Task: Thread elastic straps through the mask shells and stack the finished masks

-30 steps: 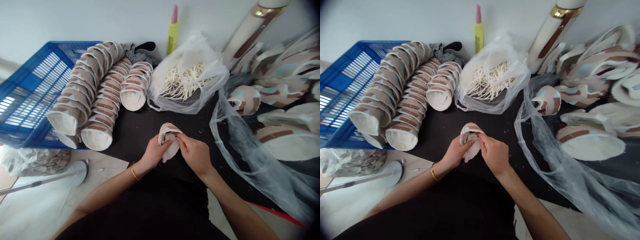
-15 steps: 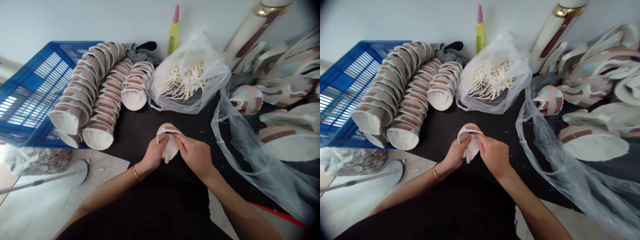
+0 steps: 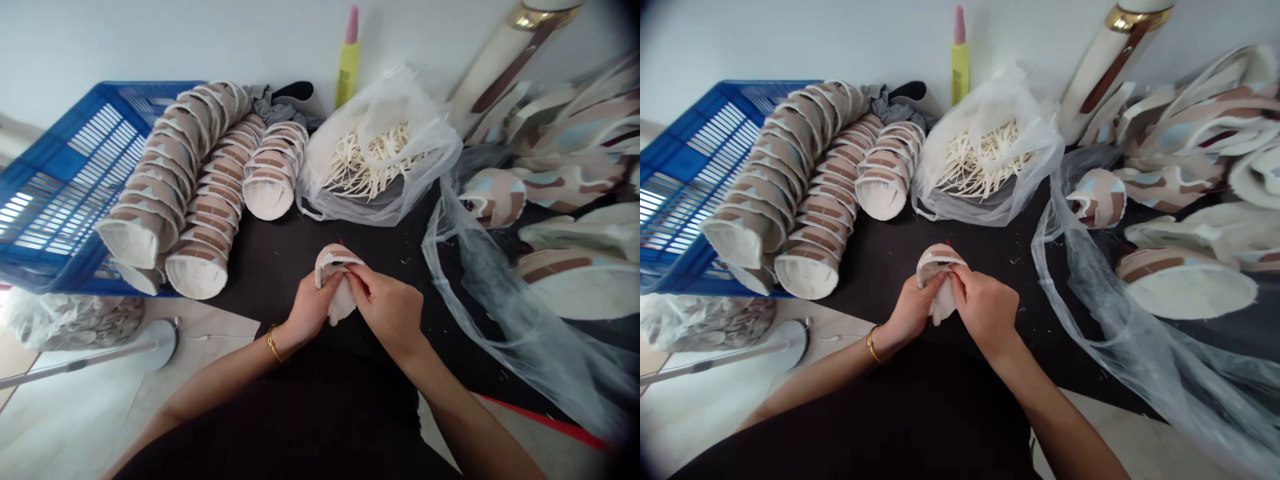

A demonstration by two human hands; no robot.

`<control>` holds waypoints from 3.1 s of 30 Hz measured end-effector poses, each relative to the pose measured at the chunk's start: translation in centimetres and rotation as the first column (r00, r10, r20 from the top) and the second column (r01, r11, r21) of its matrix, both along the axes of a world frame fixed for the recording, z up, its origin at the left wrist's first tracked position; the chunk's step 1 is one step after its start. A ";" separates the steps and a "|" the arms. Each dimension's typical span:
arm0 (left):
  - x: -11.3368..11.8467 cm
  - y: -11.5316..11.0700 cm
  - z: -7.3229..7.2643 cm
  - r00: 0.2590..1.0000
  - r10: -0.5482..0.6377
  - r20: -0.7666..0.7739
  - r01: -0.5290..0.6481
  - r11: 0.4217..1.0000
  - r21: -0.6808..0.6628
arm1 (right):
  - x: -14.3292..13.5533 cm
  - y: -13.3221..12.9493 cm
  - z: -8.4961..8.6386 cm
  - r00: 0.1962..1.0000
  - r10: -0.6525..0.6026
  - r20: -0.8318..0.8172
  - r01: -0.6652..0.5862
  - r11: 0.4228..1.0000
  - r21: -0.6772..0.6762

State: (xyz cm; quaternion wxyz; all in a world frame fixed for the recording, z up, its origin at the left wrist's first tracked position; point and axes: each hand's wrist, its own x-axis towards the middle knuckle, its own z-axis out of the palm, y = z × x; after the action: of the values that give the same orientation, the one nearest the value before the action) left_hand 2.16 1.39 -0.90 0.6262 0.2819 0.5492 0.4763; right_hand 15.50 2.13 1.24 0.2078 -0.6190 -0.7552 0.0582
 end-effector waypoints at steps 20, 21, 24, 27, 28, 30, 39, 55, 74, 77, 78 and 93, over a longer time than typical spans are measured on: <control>-1.1 1.0 0.1 0.973 0.008 -0.229 0.021 0.992 0.124 | -0.5 -0.4 -0.8 0.994 0.074 -0.081 -0.060 0.985 0.164; -1.0 0.9 0.2 0.972 0.010 -0.233 0.020 0.992 0.125 | -0.5 -0.5 -0.9 0.995 0.083 -0.060 -0.071 0.981 0.181; -0.6 1.0 0.1 0.977 0.038 -0.209 -0.012 0.992 0.124 | -0.3 -0.8 -1.2 0.994 0.110 -0.012 -0.104 0.965 0.239; -0.1 1.2 -0.2 0.985 0.049 -0.164 -0.029 0.992 0.121 | -0.1 -0.7 -1.7 0.990 0.137 -0.021 -0.126 0.956 0.265; 0.0 1.2 -0.2 0.990 0.041 -0.136 -0.027 0.994 0.109 | 0.1 -0.7 -1.8 0.990 0.137 -0.041 -0.122 0.959 0.256; -0.1 1.3 0.0 1.000 0.001 -0.030 0.001 0.998 0.062 | 0.5 -0.4 -1.8 0.991 0.119 -0.053 -0.105 0.971 0.213; -1.5 2.4 1.1 0.944 0.148 0.296 -0.097 0.979 -0.179 | 6.4 -3.2 -0.4 0.950 0.310 -0.036 -0.295 0.929 0.224; 0.2 -0.2 1.4 0.944 -0.071 0.323 0.094 0.994 -0.056 | 4.0 -1.6 -0.8 0.877 0.416 0.242 -0.454 0.882 0.126; -5.9 1.8 3.7 0.957 -0.291 -0.007 0.291 0.956 0.035 | 4.7 2.6 -0.6 0.481 -0.419 -0.770 -0.528 0.563 -0.636; -5.8 1.3 3.6 0.956 -0.256 0.146 0.259 0.966 -0.005 | 4.1 1.5 -1.5 0.410 -0.518 -0.751 -0.595 0.472 -0.650; -6.0 1.1 3.6 0.947 -0.254 0.198 0.263 0.965 -0.017 | 4.0 1.2 -1.7 0.385 -0.540 -0.749 -0.624 0.446 -0.642; -8.1 0.2 1.5 0.936 -0.135 0.327 0.154 0.988 -0.033 | 0.8 1.1 -1.9 0.331 -0.620 -0.711 -0.618 0.427 -0.660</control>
State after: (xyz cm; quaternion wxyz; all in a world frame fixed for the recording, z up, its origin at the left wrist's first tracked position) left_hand -5.92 1.60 0.63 0.7489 0.2212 0.4307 0.4526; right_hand 16.34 3.27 -0.66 0.2333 -0.4593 -0.3129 0.7979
